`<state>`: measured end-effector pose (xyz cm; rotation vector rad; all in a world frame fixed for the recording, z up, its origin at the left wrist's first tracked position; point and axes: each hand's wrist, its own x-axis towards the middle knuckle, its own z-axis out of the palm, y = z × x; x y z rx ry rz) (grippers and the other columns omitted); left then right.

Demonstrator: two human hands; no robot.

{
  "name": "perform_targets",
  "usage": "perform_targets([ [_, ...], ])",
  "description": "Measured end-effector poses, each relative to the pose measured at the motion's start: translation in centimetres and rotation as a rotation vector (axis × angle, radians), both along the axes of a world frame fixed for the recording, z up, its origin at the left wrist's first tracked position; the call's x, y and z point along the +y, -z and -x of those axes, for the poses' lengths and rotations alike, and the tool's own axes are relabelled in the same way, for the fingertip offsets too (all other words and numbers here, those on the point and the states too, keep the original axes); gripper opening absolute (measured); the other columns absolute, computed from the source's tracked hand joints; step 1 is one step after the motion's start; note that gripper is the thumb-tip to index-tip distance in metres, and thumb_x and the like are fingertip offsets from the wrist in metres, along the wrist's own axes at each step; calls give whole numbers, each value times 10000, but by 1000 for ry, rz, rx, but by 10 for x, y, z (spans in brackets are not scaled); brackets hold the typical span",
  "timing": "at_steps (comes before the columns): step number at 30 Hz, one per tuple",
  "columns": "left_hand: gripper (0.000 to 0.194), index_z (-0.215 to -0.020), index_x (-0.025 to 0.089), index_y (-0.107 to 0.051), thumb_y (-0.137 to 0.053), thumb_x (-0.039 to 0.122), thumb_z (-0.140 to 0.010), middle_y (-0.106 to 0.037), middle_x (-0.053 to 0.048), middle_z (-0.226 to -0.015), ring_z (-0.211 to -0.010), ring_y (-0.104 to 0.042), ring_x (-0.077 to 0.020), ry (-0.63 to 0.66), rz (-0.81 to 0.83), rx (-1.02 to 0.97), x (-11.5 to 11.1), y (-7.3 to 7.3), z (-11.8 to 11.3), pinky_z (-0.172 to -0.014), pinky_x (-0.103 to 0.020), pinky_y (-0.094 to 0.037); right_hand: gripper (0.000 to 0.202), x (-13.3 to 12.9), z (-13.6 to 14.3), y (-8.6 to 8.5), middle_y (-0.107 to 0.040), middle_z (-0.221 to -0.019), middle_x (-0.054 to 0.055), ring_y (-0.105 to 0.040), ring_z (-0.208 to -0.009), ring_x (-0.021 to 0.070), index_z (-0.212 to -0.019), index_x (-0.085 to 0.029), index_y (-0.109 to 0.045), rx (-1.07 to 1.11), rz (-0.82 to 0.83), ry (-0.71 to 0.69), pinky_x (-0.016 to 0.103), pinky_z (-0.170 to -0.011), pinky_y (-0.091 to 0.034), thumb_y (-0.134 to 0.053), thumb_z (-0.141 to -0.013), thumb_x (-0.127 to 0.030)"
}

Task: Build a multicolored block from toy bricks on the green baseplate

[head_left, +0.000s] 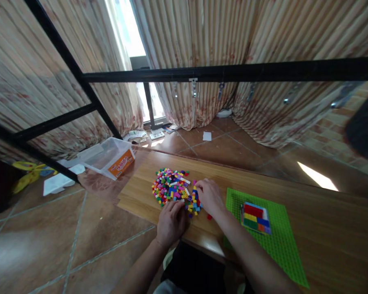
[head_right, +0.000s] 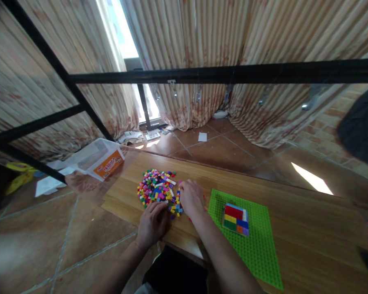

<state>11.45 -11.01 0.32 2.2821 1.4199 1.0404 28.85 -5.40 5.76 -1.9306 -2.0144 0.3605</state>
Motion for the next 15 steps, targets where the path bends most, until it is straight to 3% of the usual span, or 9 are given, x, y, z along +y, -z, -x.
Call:
perform_targets([
  [8,231,-1072,208,-609,-511,145,-872,-661,-84,-1039,-953,-615,-216,-20,7,22,-2,-2,-2,-849,-387,-533,249,-10,-18,-2,-685,-963,54,-572,-950,189,-915,-213,-708,32,-22,41,279,-827,-377,-458,-919,-213],
  [15,219,-1066,210,-608,-509,155,-879,-659,-84,-1040,-953,-613,-220,-36,19,35,-2,-3,-2,-860,-393,-529,272,18,-1,1,-668,-1039,110,-541,-1023,232,-1012,-185,-694,-66,36,52,340,-866,-361,-458,-924,-287],
])
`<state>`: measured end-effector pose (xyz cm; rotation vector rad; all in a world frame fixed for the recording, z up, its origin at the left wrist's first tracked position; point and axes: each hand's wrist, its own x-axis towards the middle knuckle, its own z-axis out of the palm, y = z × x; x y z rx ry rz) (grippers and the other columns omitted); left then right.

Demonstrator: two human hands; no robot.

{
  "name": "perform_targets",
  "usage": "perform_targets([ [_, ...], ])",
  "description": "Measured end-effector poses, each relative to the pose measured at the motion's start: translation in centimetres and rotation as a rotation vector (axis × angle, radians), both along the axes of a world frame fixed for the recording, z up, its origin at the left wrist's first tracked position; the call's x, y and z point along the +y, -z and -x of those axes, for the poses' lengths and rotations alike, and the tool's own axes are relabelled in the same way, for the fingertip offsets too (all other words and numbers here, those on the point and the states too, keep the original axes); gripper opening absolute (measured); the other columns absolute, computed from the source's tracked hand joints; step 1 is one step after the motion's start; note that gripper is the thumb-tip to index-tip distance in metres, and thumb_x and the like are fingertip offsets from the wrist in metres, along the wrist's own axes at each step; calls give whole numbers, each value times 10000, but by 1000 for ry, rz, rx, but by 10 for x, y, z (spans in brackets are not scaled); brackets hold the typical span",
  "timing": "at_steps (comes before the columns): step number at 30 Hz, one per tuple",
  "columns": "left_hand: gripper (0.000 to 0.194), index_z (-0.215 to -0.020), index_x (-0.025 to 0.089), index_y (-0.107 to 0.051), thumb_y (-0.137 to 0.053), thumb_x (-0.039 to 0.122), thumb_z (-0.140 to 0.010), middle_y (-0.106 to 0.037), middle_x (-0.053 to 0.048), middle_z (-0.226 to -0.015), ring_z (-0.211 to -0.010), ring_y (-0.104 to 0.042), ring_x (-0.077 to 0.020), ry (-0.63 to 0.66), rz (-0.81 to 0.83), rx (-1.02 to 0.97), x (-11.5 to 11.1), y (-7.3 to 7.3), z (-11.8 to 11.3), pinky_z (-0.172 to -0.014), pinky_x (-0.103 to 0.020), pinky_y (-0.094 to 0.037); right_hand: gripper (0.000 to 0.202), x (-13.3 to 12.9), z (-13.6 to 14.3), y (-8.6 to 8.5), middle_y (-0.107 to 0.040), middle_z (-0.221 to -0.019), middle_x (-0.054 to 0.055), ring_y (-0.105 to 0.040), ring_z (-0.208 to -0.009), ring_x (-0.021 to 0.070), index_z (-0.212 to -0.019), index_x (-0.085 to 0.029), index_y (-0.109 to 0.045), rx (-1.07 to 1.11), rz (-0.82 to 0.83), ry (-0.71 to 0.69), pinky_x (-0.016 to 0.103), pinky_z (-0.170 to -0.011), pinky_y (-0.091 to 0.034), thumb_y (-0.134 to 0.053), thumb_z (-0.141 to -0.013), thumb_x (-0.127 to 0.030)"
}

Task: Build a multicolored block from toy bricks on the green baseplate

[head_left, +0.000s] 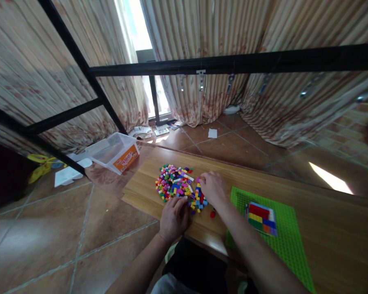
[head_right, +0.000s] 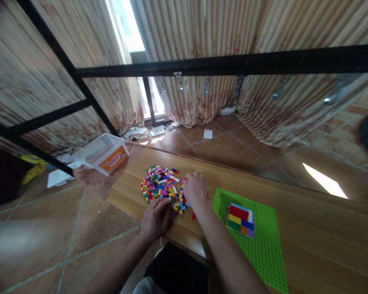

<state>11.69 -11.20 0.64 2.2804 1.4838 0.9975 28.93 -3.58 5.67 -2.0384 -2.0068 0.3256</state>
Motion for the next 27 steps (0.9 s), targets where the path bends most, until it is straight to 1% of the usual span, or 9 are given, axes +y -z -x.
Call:
perform_targets([
  [3,210,-1062,212,-608,-505,162,-885,-658,-81,-1047,-954,-615,-217,13,-6,-4,1,1,1,-867,-391,-530,261,11,12,2,-651,-1083,152,-515,-1076,267,-1020,-160,-688,-28,25,22,381,-878,-349,-502,-896,-295],
  [6,217,-1075,214,-606,-510,168,-885,-656,-78,-1064,-974,-612,-219,24,-11,-2,3,4,2,-872,-390,-531,245,16,21,4,-655,-1070,169,-512,-1076,278,-976,-136,-689,-41,48,40,401,-876,-342,-476,-881,-209],
  [10,238,-1100,220,-601,-529,171,-879,-654,-74,-1073,-989,-608,-225,23,-25,15,4,8,4,-872,-392,-529,284,17,26,3,-666,-1040,165,-522,-1044,277,-950,-121,-682,-20,51,31,405,-867,-347,-410,-866,-118],
  [14,236,-1103,220,-599,-532,174,-881,-655,-74,-1061,-991,-608,-228,31,-61,22,6,9,5,-866,-391,-526,270,6,27,-11,-659,-1057,134,-511,-1046,255,-1014,-137,-655,35,2,14,384,-905,-345,-422,-877,-140],
  [17,226,-1093,215,-604,-538,185,-879,-656,-76,-1047,-985,-612,-231,28,-88,22,7,9,5,-858,-391,-526,259,-14,23,-23,-657,-1060,83,-516,-1037,211,-1068,-178,-637,107,-57,-6,335,-939,-345,-440,-901,-194],
  [19,218,-1086,211,-606,-539,193,-880,-659,-76,-1040,-975,-616,-229,28,-100,18,8,9,4,-853,-389,-527,238,-32,17,-27,-661,-1033,64,-531,-1016,194,-1048,-190,-645,261,-118,-10,320,-933,-366,-460,-899,-202],
  [22,215,-1090,203,-603,-535,202,-886,-667,-75,-1037,-962,-620,-223,34,-112,18,9,9,4,-848,-380,-528,172,-60,4,-27,-671,-952,45,-575,-935,175,-949,-196,-666,611,-173,-20,315,-878,-421,-514,-868,-197],
  [24,215,-1091,200,-606,-535,205,-889,-669,-74,-1036,-958,-620,-220,30,-121,30,9,8,4,-851,-379,-527,145,-78,-7,-24,-677,-929,32,-602,-874,157,-924,-202,-672,830,-147,-5,302,-825,-456,-546,-852,-213],
  [27,210,-1085,199,-611,-538,208,-888,-669,-76,-1038,-967,-618,-223,25,-120,48,9,7,4,-859,-384,-526,133,-101,-23,-22,-687,-905,20,-623,-805,141,-916,-201,-672,1094,-94,71,282,-760,-485,-608,-823,-271],
])
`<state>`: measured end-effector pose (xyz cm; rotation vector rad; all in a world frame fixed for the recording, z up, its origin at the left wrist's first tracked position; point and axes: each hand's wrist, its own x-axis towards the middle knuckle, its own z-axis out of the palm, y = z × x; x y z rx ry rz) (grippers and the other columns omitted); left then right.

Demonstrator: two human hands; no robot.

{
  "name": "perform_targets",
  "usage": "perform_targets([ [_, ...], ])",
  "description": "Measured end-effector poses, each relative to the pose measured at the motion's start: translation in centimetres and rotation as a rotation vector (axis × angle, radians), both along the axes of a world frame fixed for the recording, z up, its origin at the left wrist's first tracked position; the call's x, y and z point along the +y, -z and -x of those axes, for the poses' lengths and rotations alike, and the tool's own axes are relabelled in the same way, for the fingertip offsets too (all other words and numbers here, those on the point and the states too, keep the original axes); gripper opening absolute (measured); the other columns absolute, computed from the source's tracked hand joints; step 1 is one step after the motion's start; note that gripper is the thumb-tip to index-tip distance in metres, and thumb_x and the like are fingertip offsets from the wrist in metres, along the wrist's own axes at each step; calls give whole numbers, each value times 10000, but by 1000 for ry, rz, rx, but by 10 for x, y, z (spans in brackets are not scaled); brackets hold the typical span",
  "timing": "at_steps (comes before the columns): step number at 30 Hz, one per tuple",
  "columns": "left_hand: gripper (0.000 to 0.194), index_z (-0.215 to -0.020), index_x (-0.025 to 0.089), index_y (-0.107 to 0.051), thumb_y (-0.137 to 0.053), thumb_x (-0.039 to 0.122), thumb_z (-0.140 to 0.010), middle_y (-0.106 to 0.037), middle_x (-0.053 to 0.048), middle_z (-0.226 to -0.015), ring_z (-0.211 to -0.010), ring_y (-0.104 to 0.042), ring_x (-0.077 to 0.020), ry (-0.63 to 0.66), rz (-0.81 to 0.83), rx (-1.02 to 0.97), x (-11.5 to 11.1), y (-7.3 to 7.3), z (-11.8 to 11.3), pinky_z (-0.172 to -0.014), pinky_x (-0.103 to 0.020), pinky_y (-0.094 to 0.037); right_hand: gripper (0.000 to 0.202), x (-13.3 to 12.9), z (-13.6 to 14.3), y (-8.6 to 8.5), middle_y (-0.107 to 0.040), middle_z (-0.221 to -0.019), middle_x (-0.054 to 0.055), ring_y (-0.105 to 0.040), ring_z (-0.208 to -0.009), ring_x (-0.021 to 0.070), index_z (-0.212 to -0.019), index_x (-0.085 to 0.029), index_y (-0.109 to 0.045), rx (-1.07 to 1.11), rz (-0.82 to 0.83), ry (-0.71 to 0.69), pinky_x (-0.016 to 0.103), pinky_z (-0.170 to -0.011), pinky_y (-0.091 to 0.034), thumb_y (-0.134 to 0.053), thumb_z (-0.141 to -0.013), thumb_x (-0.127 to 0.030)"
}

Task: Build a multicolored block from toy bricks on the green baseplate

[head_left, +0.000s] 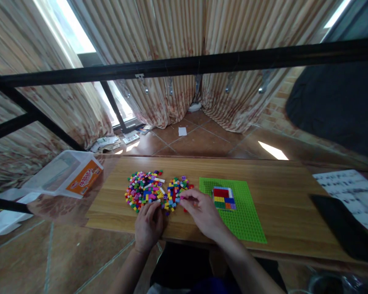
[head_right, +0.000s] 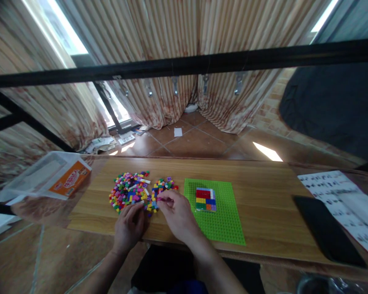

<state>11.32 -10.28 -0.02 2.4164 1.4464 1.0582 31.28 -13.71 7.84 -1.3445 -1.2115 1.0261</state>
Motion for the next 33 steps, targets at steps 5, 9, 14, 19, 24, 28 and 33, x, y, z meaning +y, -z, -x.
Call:
perform_targets([
  [5,207,-1081,202,-616,-537,218,-890,-670,-74,-1032,-970,-618,-226,-7,9,5,0,-1,0,-858,-388,-528,203,-35,-33,-3,-647,-694,-11,-587,-634,113,-791,-187,-660,207,87,119,248,-621,-480,-683,-769,-388],
  [9,204,-1076,203,-620,-532,221,-893,-669,-72,-1040,-967,-619,-225,-9,14,14,0,1,1,-851,-383,-529,328,-52,-76,7,-660,-667,-2,-600,-577,117,-838,-178,-695,289,134,357,264,-569,-521,-766,-670,-450],
  [14,214,-1079,206,-624,-545,228,-882,-671,-70,-1035,-969,-622,-233,-13,21,27,1,2,1,-853,-388,-527,415,-53,-128,29,-723,-745,30,-656,-638,142,-862,-178,-730,283,168,678,301,-655,-575,-832,-545,-426],
  [19,198,-1056,206,-623,-552,199,-871,-667,-66,-1013,-958,-623,-221,-36,15,19,-2,0,-1,-851,-369,-529,398,-50,-137,29,-739,-791,41,-680,-671,161,-880,-175,-734,182,198,677,311,-691,-580,-800,-563,-407],
  [24,191,-1054,214,-617,-535,179,-884,-658,-65,-1029,-952,-617,-204,-46,50,13,-5,-1,-3,-840,-351,-533,414,-55,-103,13,-749,-938,60,-709,-772,202,-1013,-215,-720,-23,259,556,351,-747,-574,-712,-693,-477],
  [28,186,-1061,224,-613,-534,189,-896,-656,-61,-1042,-956,-608,-203,-61,70,-11,-6,1,-4,-857,-363,-526,321,-47,-47,20,-739,-986,66,-694,-889,218,-1006,-232,-716,-246,122,236,374,-830,-542,-604,-810,-460],
  [33,180,-1057,221,-605,-520,187,-902,-657,-64,-1040,-948,-604,-206,-45,94,-17,-8,-1,-5,-851,-368,-522,246,-20,3,51,-724,-934,72,-677,-834,208,-926,-203,-693,-560,13,36,347,-774,-511,-474,-877,-305],
])
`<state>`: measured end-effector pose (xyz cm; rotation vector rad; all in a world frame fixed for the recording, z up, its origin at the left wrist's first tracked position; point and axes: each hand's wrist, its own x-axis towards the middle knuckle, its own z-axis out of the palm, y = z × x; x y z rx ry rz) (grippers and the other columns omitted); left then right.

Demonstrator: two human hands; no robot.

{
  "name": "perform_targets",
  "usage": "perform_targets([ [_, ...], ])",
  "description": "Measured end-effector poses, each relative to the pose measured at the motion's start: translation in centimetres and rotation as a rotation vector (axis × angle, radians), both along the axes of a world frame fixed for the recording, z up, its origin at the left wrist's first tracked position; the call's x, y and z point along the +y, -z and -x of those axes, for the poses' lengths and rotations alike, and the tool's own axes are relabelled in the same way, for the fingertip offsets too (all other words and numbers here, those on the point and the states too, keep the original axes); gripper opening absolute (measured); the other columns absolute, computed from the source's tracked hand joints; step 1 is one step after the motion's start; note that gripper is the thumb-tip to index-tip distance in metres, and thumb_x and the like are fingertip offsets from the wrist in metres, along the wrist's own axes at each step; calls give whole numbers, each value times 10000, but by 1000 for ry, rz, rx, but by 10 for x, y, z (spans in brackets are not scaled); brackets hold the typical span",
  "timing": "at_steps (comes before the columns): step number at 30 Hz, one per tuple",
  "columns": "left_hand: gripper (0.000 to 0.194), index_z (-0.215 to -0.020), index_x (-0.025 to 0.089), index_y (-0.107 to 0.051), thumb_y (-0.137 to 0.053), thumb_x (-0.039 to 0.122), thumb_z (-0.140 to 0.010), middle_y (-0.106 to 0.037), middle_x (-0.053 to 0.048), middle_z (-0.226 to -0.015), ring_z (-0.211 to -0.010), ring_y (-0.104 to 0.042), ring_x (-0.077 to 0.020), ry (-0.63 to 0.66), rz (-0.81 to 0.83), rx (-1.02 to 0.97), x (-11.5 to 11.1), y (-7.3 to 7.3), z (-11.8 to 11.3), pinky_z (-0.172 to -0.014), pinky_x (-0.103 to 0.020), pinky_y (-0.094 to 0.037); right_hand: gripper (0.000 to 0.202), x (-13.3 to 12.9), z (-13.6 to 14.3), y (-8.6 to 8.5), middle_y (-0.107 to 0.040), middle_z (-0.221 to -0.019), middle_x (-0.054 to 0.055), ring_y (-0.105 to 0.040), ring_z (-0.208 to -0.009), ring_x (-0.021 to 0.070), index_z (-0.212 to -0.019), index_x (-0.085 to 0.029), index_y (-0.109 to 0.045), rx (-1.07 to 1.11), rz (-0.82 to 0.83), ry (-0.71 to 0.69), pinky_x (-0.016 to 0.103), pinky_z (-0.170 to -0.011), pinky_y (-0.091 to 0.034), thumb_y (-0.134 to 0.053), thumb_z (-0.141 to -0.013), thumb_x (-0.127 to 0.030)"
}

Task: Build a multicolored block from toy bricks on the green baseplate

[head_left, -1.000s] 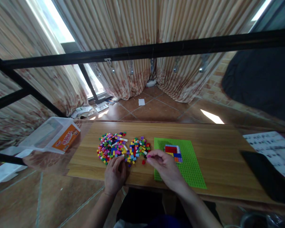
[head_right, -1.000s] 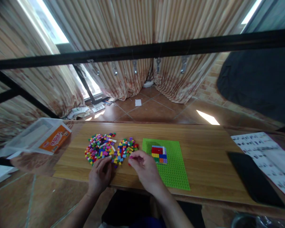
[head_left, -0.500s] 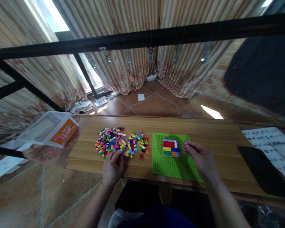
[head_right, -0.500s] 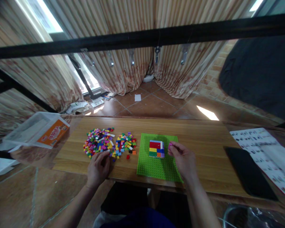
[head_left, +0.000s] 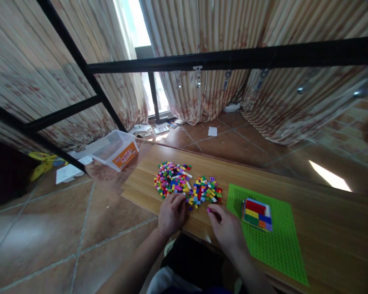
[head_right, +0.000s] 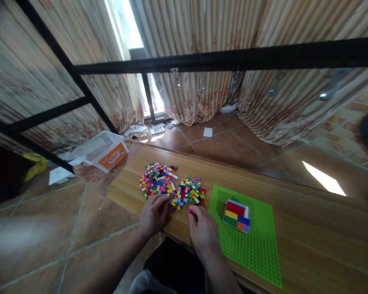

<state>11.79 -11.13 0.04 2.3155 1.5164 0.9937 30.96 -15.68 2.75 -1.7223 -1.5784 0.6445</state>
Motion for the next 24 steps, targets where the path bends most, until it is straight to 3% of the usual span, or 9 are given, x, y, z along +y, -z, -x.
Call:
perform_targets([
  [4,187,-1073,214,-594,-525,221,-900,-651,-78,-1073,-983,-598,-215,35,30,-7,-3,-5,1,-870,-378,-509,246,14,8,8,-703,-920,62,-658,-823,199,-926,-202,-668,-166,-46,-21,328,-760,-480,-430,-894,-255],
  [11,350,-1095,211,-593,-640,404,-807,-651,-96,-1079,-986,-598,-249,136,70,-8,-6,-10,4,-868,-411,-494,249,32,7,-4,-677,-923,69,-625,-844,210,-974,-196,-648,-260,-48,-44,332,-770,-459,-449,-911,-331],
  [16,303,-1077,207,-595,-625,361,-818,-649,-102,-1082,-980,-596,-246,117,68,-15,-5,-7,3,-859,-404,-491,265,67,26,-12,-663,-1025,78,-601,-978,208,-1050,-200,-647,-312,-30,-181,320,-861,-434,-429,-912,-258],
  [20,280,-1066,202,-596,-616,338,-822,-649,-102,-1047,-951,-597,-243,102,56,-10,-4,-6,2,-837,-396,-493,287,95,38,-16,-652,-1027,72,-584,-985,196,-1106,-212,-652,-433,68,-322,292,-865,-404,-471,-884,-194],
  [24,271,-1060,200,-595,-615,323,-819,-647,-97,-1032,-939,-592,-239,109,60,-6,-4,-6,1,-831,-394,-496,306,111,39,-18,-651,-1019,60,-573,-985,202,-1106,-251,-671,-520,111,-376,294,-865,-383,-492,-867,-183],
])
